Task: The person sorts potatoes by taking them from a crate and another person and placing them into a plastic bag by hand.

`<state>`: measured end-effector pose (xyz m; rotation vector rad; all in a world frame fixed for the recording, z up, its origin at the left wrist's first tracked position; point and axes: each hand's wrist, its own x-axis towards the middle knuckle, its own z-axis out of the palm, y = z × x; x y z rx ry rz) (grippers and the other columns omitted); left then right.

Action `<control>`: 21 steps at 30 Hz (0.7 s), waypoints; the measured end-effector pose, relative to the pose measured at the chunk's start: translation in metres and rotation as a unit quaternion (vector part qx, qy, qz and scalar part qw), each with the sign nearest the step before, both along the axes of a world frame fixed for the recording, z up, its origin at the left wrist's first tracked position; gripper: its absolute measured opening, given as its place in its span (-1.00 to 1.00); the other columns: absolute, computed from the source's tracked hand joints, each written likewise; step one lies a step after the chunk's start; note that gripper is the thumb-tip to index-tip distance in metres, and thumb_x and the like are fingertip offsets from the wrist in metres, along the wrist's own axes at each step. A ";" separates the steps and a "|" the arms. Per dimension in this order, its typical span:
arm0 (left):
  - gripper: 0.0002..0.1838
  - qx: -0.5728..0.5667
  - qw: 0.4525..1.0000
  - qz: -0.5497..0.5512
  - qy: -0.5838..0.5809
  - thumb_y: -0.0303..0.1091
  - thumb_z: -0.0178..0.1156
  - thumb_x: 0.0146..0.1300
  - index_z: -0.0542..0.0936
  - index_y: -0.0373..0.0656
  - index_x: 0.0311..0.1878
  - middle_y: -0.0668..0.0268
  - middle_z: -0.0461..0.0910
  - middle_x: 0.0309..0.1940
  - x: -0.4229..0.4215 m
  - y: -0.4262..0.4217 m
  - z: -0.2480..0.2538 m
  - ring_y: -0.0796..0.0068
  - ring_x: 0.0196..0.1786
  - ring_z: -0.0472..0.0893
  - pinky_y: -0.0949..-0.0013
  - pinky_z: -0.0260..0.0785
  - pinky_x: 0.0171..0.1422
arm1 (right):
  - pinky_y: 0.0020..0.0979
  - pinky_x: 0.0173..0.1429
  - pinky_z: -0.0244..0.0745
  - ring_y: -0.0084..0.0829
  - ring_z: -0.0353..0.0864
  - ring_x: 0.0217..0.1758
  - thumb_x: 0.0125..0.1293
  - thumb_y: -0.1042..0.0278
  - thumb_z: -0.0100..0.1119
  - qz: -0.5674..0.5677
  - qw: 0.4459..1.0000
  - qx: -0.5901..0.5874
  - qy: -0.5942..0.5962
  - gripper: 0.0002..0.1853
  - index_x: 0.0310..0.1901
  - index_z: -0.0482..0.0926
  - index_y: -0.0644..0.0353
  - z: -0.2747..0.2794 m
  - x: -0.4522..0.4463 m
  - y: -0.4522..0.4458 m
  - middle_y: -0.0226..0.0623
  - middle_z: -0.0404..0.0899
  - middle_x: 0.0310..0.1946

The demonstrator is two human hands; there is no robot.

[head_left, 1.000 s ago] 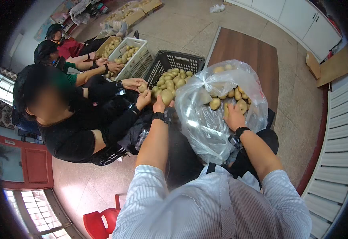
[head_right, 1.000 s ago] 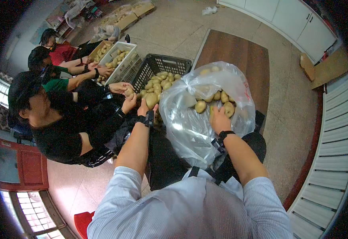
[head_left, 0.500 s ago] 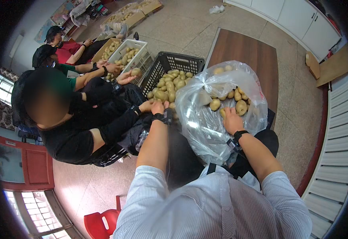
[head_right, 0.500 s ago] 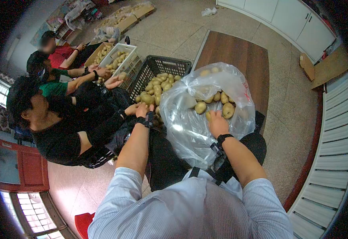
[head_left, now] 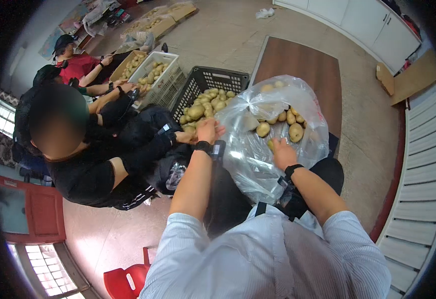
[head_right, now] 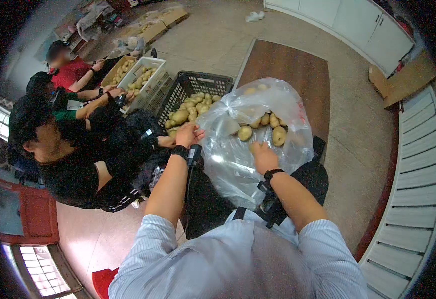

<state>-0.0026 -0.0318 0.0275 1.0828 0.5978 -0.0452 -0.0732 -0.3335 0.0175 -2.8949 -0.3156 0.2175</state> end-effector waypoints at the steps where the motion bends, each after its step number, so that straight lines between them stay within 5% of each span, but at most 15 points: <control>1: -0.73 -0.003 1.000 -0.005 0.000 -0.35 0.03 0.30 0.38 -0.29 -0.01 0.17 0.47 -0.24 -0.001 -0.004 0.004 0.13 -0.29 0.62 0.17 0.58 -0.28 | -0.10 -0.18 0.55 -0.01 0.60 -0.22 0.18 0.46 0.01 0.011 1.000 -0.002 -0.009 -0.55 0.15 0.30 0.07 -0.002 -0.002 0.000 0.01 0.39 -0.07; 11: -0.73 -0.003 0.990 -0.132 0.039 -0.32 0.04 0.32 0.33 -0.26 -0.01 0.15 0.49 -0.18 -0.005 -0.018 0.015 0.13 -0.27 0.62 0.17 0.58 -0.24 | -0.06 -0.04 0.48 0.10 0.55 -0.13 0.08 0.40 0.14 0.004 0.992 0.124 0.020 -0.51 0.11 0.34 0.08 -0.017 -0.007 -0.005 0.07 0.43 -0.11; 13: -0.72 -0.027 0.984 -0.165 0.059 -0.24 0.09 0.32 0.36 -0.10 0.02 0.20 0.48 -0.13 -0.002 -0.016 0.006 0.09 -0.20 0.60 0.11 0.52 -0.16 | -0.10 -0.01 0.48 0.09 0.54 -0.11 0.02 0.35 0.23 0.003 0.985 0.174 0.007 -0.44 0.12 0.34 0.09 -0.027 -0.001 -0.004 0.07 0.45 -0.13; 16: -0.67 -0.029 0.982 -0.176 0.054 -0.21 0.10 0.31 0.36 -0.09 0.06 0.21 0.47 -0.12 -0.005 -0.021 0.004 0.09 -0.19 0.60 0.12 0.52 -0.16 | -0.17 0.03 0.45 -0.02 0.54 -0.09 0.03 0.31 0.25 -0.024 0.955 0.296 -0.008 -0.46 0.09 0.37 0.16 -0.028 0.009 0.004 0.03 0.50 -0.25; 19: -0.64 -0.001 0.964 -0.254 0.074 -0.17 0.12 0.30 0.36 -0.09 0.08 0.21 0.47 -0.09 -0.005 -0.026 0.014 0.09 -0.17 0.61 0.12 0.52 -0.17 | -0.25 -0.17 0.49 -0.17 0.60 -0.20 0.16 0.25 0.18 -0.059 0.909 0.408 0.062 -0.59 0.06 0.43 0.13 -0.004 0.016 0.014 -0.03 0.57 -0.23; 21: -0.62 0.009 0.957 -0.277 0.086 -0.15 0.13 0.30 0.36 -0.10 0.08 0.21 0.47 -0.07 -0.009 -0.035 0.024 0.11 -0.16 0.61 0.13 0.53 -0.18 | -0.42 -0.38 0.45 -0.47 0.58 -0.32 0.22 0.14 0.18 -0.083 0.830 0.477 0.277 -0.57 0.06 0.44 0.17 0.028 0.018 0.020 -0.23 0.58 -0.28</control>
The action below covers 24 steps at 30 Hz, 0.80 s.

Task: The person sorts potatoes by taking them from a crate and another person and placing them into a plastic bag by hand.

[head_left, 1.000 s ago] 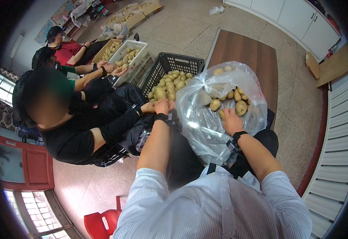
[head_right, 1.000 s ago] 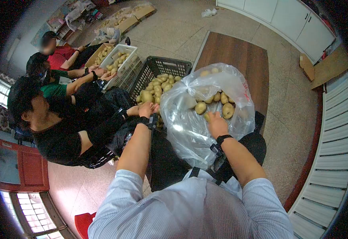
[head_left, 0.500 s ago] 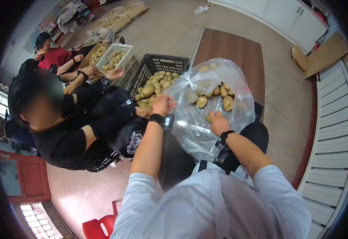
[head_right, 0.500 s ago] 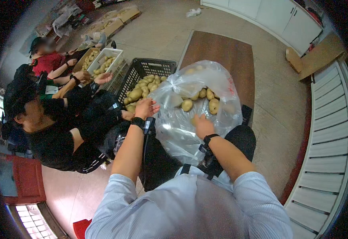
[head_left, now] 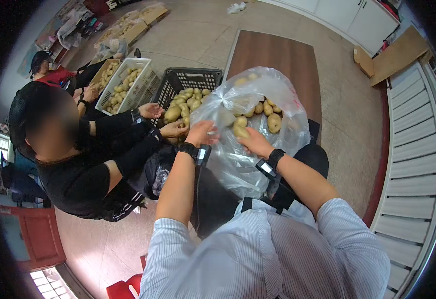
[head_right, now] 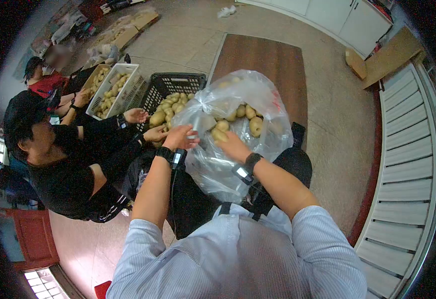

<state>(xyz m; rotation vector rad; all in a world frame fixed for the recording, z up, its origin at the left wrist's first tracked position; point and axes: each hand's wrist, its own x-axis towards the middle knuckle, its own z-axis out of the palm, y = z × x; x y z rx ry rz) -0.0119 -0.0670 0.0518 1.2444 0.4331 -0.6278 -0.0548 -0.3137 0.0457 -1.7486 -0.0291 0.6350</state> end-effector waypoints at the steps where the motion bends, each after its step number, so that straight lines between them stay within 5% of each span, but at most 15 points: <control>1: -0.61 0.010 1.000 -0.023 0.007 -0.13 0.13 0.30 0.36 -0.10 0.09 0.21 0.47 -0.04 -0.001 -0.004 0.001 0.12 -0.15 0.61 0.15 0.53 -0.19 | -0.42 -0.38 0.45 -0.47 0.58 -0.32 0.22 0.14 0.18 -0.003 1.000 -0.001 0.000 -0.57 0.06 0.44 0.17 0.012 -0.002 0.004 -0.23 0.58 -0.28; 3: -0.59 0.009 0.999 -0.052 0.005 -0.11 0.14 0.30 0.35 -0.11 0.10 0.20 0.47 -0.03 -0.003 -0.010 0.001 0.12 -0.15 0.62 0.17 0.55 -0.22 | -0.55 -0.52 0.35 -0.68 0.51 -0.39 0.29 0.08 0.13 0.004 0.997 0.068 0.029 -0.57 0.07 0.43 0.20 0.036 -0.005 0.015 -0.40 0.55 -0.35; 4: -0.56 0.008 0.997 -0.078 0.003 -0.09 0.14 0.30 0.34 -0.12 0.11 0.18 0.47 -0.01 -0.004 -0.012 0.001 0.12 -0.15 0.63 0.18 0.56 -0.24 | -0.40 -0.40 0.43 -0.45 0.58 -0.36 0.35 0.01 0.05 0.002 0.999 0.051 -0.006 -0.57 0.01 0.47 0.24 0.047 -0.008 0.022 -0.24 0.59 -0.37; 5: -0.56 0.008 0.997 -0.079 0.003 -0.09 0.14 0.30 0.34 -0.12 0.11 0.18 0.47 -0.01 -0.003 -0.014 0.001 0.12 -0.15 0.63 0.18 0.56 -0.24 | -0.40 -0.40 0.43 -0.45 0.58 -0.36 0.35 0.01 0.05 0.000 0.999 0.051 -0.006 -0.57 0.01 0.47 0.24 0.036 -0.005 0.025 -0.24 0.59 -0.37; 7: -0.51 -0.041 0.986 -0.161 0.010 -0.05 0.15 0.30 0.31 -0.13 0.14 0.17 0.50 -0.02 -0.003 -0.019 0.012 0.10 -0.21 0.65 0.23 0.58 -0.34 | -0.23 -0.23 0.45 -0.13 0.61 -0.30 0.35 -0.07 0.00 0.045 0.977 -0.050 -0.201 -0.50 -0.08 0.52 0.31 0.012 0.004 0.032 -0.04 0.60 -0.32; 10: -0.51 0.001 0.985 -0.166 -0.039 -0.04 0.11 0.32 0.40 -0.29 0.07 0.06 0.54 -0.06 -0.010 -0.027 0.024 0.06 -0.30 0.67 0.22 0.60 -0.39 | -0.11 -0.08 0.41 0.10 0.55 -0.20 0.36 -0.10 -0.04 0.057 0.967 -0.132 -0.212 -0.47 -0.18 0.54 0.35 0.022 0.001 0.031 0.11 0.57 -0.27; 14: -0.50 0.002 0.985 -0.164 -0.052 -0.05 0.08 0.33 0.37 -0.32 0.08 0.03 0.56 -0.07 -0.008 -0.022 0.021 0.06 -0.31 0.68 0.30 0.56 -0.47 | -0.08 -0.07 0.39 0.07 0.53 -0.17 0.32 0.02 0.01 -0.002 0.955 -0.156 -0.251 -0.58 -0.24 0.55 0.32 0.023 0.005 0.017 0.08 0.57 -0.29; 16: -0.50 -0.001 0.991 -0.124 -0.049 -0.05 0.07 0.34 0.36 -0.31 0.10 0.04 0.57 -0.09 -0.006 -0.017 0.018 0.07 -0.32 0.68 0.33 0.54 -0.49 | -0.08 0.02 0.36 0.02 0.48 -0.04 0.23 0.13 0.12 -0.021 0.863 -0.299 -0.406 -0.66 -0.19 0.54 0.29 -0.006 0.018 -0.003 0.04 0.53 -0.17; 20: -0.50 -0.037 0.997 -0.037 -0.048 -0.03 0.04 0.35 0.31 -0.25 0.13 0.06 0.59 -0.11 -0.001 -0.006 0.014 0.11 -0.36 0.68 0.33 0.50 -0.50 | -0.09 0.20 0.29 0.01 0.35 0.15 0.09 0.26 0.19 -0.083 0.797 -0.447 -0.399 -0.58 -0.02 0.46 0.24 -0.004 0.024 -0.039 0.01 0.38 0.05; 24: -0.51 -0.035 0.997 0.047 -0.052 0.01 -0.02 0.37 0.32 -0.22 0.12 0.10 0.59 -0.13 0.004 0.003 0.002 0.15 -0.37 0.68 0.31 0.48 -0.51 | -0.02 0.28 0.19 0.07 0.31 0.19 0.08 0.28 0.24 -0.072 0.824 -0.449 -0.338 -0.53 0.03 0.42 0.23 -0.033 0.039 -0.063 0.03 0.36 0.10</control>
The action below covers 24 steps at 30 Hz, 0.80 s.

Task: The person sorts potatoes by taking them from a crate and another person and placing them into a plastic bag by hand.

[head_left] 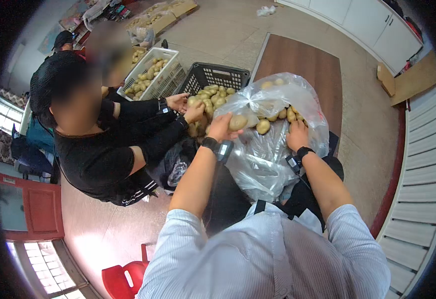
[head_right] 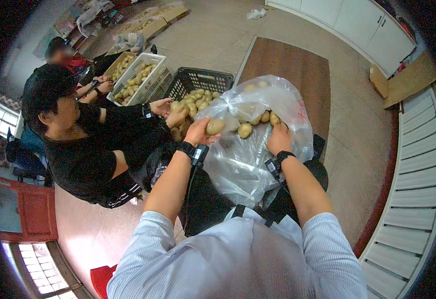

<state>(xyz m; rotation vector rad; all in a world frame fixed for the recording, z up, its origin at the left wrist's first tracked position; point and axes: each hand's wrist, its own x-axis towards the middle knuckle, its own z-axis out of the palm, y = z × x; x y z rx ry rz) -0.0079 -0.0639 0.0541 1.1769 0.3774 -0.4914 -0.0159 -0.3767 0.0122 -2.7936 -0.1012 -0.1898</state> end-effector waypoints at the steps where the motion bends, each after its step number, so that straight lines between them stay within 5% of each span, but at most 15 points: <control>1: -0.52 -0.006 0.999 0.033 -0.007 0.01 -0.03 0.37 0.32 -0.22 0.12 0.11 0.59 -0.15 -0.001 0.000 0.001 0.18 -0.39 0.68 0.32 0.47 -0.51 | -0.03 0.29 0.19 0.07 0.32 0.19 0.07 0.31 0.24 0.000 1.000 -0.012 -0.018 -0.52 0.05 0.41 0.21 -0.005 -0.001 -0.002 0.02 0.35 0.10; 11: -0.58 -0.016 0.969 0.244 -0.045 -0.03 -0.08 0.38 0.41 -0.22 0.03 0.14 0.59 -0.29 0.000 0.034 -0.011 0.29 -0.50 0.62 0.36 0.47 -0.57 | -0.07 0.22 0.33 0.11 0.37 0.14 0.11 0.45 0.09 0.027 0.998 -0.043 0.049 -0.66 -0.02 0.45 0.20 -0.010 -0.024 0.011 -0.01 0.31 0.17; 15: -0.62 -0.040 0.956 0.289 0.003 -0.10 -0.04 0.35 0.37 -0.15 0.09 0.08 0.52 -0.20 0.004 0.059 -0.041 0.12 -0.46 0.59 0.21 0.54 -0.47 | -0.05 0.22 0.31 0.13 0.37 0.13 0.01 0.54 0.16 0.101 0.992 -0.030 0.067 -0.51 0.07 0.38 0.23 -0.011 -0.032 0.013 0.02 0.33 0.13; 18: -0.59 -0.027 0.925 0.373 -0.063 -0.18 0.01 0.33 0.31 -0.21 0.14 0.03 0.50 -0.13 -0.009 0.055 -0.032 0.01 -0.34 0.59 0.07 0.59 -0.35 | -0.05 0.22 0.31 0.14 0.37 0.12 0.00 0.52 0.16 0.073 0.988 -0.006 0.135 -0.48 0.09 0.36 0.26 0.011 -0.038 0.026 0.02 0.34 0.12; 22: -0.61 -0.073 0.935 0.342 -0.067 -0.26 0.09 0.29 0.36 -0.23 0.12 0.04 0.49 -0.06 0.003 0.083 -0.081 -0.06 -0.17 0.57 0.05 0.58 -0.33 | -0.08 0.22 0.31 0.13 0.37 0.12 -0.03 0.51 0.18 0.049 0.988 0.017 0.145 -0.45 0.09 0.35 0.26 0.008 -0.038 0.029 0.00 0.34 0.12; 24: -0.62 0.062 0.941 0.311 -0.118 -0.30 0.07 0.30 0.35 -0.22 0.14 0.05 0.46 -0.02 0.002 0.084 -0.087 -0.01 -0.16 0.58 0.08 0.57 -0.28 | -0.08 0.22 0.31 0.12 0.38 0.11 -0.03 0.52 0.18 0.059 0.991 0.013 0.122 -0.45 0.10 0.35 0.26 0.004 -0.039 0.027 0.00 0.34 0.12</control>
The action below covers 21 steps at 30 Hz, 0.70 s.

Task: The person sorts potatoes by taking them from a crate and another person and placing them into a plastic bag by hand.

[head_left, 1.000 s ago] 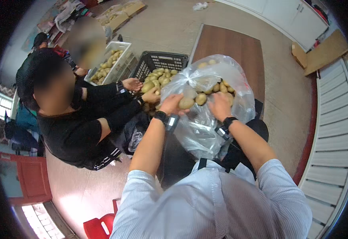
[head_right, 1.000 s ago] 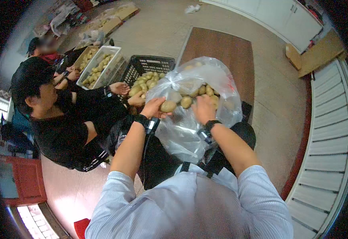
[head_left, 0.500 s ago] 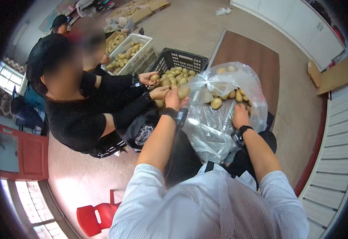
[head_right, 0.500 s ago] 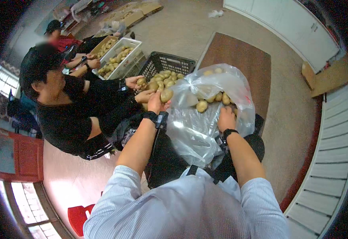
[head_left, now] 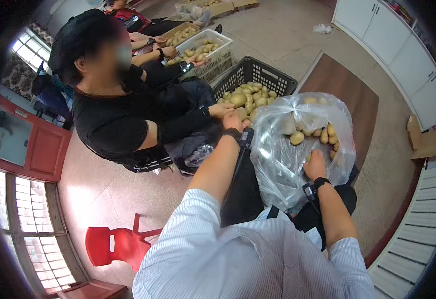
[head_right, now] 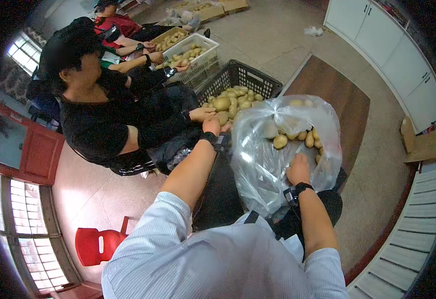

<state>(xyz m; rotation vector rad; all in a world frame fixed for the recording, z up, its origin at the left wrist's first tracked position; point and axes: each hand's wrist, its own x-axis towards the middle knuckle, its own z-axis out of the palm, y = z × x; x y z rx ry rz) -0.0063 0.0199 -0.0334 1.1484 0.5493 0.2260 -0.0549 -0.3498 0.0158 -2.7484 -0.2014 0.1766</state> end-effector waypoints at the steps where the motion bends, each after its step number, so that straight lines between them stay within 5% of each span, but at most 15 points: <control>1: -0.62 0.258 0.966 -0.023 -0.007 -0.32 0.05 0.30 0.35 -0.22 0.15 0.05 0.45 0.00 0.002 0.002 -0.009 0.01 -0.16 0.58 0.09 0.56 -0.26 | -0.08 0.22 0.31 0.11 0.38 0.11 -0.03 0.52 0.18 0.012 1.000 0.000 -0.023 -0.44 0.10 0.35 0.26 -0.002 -0.002 -0.001 0.01 0.34 0.11; 2: -0.62 0.436 0.900 -0.012 -0.010 -0.34 0.04 0.30 0.34 -0.21 0.16 0.06 0.44 0.02 0.004 0.003 -0.019 0.03 -0.16 0.58 0.10 0.56 -0.24 | -0.08 0.22 0.31 0.11 0.38 0.11 -0.03 0.52 0.18 0.011 1.000 -0.002 -0.021 -0.44 0.10 0.35 0.26 -0.005 -0.004 -0.002 0.01 0.34 0.11; 3: -0.62 0.356 0.934 0.018 -0.008 -0.36 0.03 0.30 0.34 -0.21 0.16 0.07 0.43 0.04 0.007 0.002 -0.023 0.06 -0.15 0.59 0.11 0.55 -0.22 | -0.07 0.21 0.31 0.10 0.39 0.10 -0.04 0.53 0.18 0.017 0.998 0.000 -0.057 -0.44 0.10 0.36 0.26 -0.009 -0.004 -0.001 0.01 0.34 0.09; 4: -0.63 0.101 0.992 0.071 0.024 -0.37 0.01 0.31 0.34 -0.20 0.17 0.06 0.44 0.02 -0.001 -0.009 0.010 0.07 -0.14 0.59 0.13 0.55 -0.22 | -0.06 0.21 0.31 0.09 0.39 0.09 -0.04 0.53 0.19 0.023 0.995 0.003 -0.092 -0.44 0.11 0.36 0.26 -0.012 -0.004 -0.001 0.01 0.34 0.08; 5: -0.64 -0.162 0.978 0.120 0.053 -0.39 -0.01 0.31 0.35 -0.18 0.17 0.06 0.44 0.01 -0.003 -0.014 0.025 0.09 -0.14 0.60 0.14 0.55 -0.23 | -0.06 0.21 0.31 0.09 0.39 0.09 -0.04 0.53 0.19 0.022 0.995 0.002 -0.093 -0.44 0.11 0.36 0.26 -0.010 -0.005 0.000 0.01 0.34 0.08; 8: -0.64 -0.145 0.984 0.096 0.042 -0.41 -0.04 0.31 0.34 -0.16 0.18 0.03 0.46 -0.04 0.007 -0.007 -0.005 0.07 -0.19 0.62 0.16 0.56 -0.27 | -0.07 0.21 0.31 0.09 0.39 0.09 -0.03 0.55 0.19 0.018 0.997 -0.022 -0.078 -0.44 0.11 0.38 0.27 -0.008 -0.007 0.002 0.02 0.34 0.06; 14: -0.66 -0.054 0.992 0.075 0.086 -0.39 -0.04 0.32 0.35 -0.24 0.13 0.05 0.51 -0.17 -0.007 -0.044 0.058 0.15 -0.38 0.64 0.24 0.57 -0.41 | -0.12 0.22 0.32 0.08 0.38 0.13 -0.02 0.51 0.21 0.024 0.999 -0.021 -0.024 -0.46 0.09 0.39 0.29 0.002 -0.009 0.003 0.05 0.34 0.09; 20: -0.71 -0.028 0.996 -0.028 0.076 -0.34 0.00 0.31 0.38 -0.25 0.05 0.12 0.52 -0.25 -0.008 -0.058 0.064 0.25 -0.44 0.63 0.29 0.56 -0.49 | -0.18 0.21 0.36 0.04 0.44 0.10 0.02 0.26 0.24 -0.015 0.997 0.077 0.021 -0.47 0.05 0.43 0.31 -0.024 0.007 -0.003 0.10 0.50 -0.05; 21: -0.72 -0.040 0.994 -0.078 0.068 -0.32 0.02 0.31 0.38 -0.23 0.03 0.14 0.52 -0.25 -0.009 -0.062 0.067 0.26 -0.45 0.63 0.29 0.56 -0.50 | -0.22 0.08 0.45 -0.01 0.52 -0.01 0.05 0.21 0.23 -0.024 0.989 0.143 0.032 -0.50 0.00 0.45 0.32 -0.027 0.010 0.000 0.04 0.55 -0.12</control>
